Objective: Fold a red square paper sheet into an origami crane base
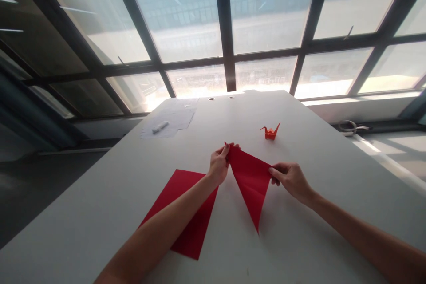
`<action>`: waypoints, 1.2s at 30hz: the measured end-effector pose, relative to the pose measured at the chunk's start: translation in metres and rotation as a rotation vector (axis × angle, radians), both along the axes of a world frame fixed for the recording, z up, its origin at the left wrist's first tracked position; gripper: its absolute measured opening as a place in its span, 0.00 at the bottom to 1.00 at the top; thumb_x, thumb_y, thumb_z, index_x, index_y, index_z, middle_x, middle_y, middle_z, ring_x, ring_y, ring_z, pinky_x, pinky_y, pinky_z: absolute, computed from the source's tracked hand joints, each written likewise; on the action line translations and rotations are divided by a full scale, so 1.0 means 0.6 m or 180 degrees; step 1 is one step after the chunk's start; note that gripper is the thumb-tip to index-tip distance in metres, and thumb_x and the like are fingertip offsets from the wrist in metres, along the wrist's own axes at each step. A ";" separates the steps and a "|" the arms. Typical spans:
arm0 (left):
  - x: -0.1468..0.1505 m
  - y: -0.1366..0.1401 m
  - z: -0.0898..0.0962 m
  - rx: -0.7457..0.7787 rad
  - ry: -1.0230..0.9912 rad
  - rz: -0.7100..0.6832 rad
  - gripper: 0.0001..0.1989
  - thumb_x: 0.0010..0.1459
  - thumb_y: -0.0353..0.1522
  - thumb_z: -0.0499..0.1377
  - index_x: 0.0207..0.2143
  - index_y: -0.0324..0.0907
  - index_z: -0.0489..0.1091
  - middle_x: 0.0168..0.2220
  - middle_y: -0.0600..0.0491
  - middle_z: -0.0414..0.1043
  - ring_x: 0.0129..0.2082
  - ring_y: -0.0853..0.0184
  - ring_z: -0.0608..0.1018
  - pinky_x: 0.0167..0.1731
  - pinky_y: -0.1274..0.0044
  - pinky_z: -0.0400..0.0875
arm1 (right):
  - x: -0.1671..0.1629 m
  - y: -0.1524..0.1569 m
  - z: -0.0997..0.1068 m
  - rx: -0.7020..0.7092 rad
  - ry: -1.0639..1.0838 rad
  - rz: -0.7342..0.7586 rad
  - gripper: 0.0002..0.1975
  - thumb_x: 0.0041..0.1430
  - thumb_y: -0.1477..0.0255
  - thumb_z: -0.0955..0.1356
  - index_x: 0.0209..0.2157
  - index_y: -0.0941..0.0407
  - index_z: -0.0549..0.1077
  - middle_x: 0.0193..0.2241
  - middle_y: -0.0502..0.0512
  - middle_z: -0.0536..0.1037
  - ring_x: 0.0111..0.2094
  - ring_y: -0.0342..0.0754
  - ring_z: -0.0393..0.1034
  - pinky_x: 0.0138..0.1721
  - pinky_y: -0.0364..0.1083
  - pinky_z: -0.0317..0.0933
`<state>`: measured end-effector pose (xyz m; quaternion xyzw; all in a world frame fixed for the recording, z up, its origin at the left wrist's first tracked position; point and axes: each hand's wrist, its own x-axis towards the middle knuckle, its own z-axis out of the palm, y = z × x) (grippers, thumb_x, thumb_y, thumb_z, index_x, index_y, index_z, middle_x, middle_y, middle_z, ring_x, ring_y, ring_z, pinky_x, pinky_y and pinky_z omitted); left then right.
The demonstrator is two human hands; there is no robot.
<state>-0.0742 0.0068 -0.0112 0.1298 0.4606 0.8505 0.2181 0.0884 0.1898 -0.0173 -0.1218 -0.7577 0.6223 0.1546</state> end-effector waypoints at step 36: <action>-0.003 -0.007 0.006 -0.0256 -0.0265 -0.0949 0.17 0.58 0.40 0.65 0.40 0.33 0.75 0.41 0.40 0.78 0.41 0.60 0.80 0.40 0.74 0.75 | -0.003 0.008 0.005 -0.0141 0.0064 -0.0213 0.13 0.53 0.63 0.71 0.28 0.60 0.79 0.17 0.54 0.76 0.19 0.44 0.67 0.22 0.42 0.61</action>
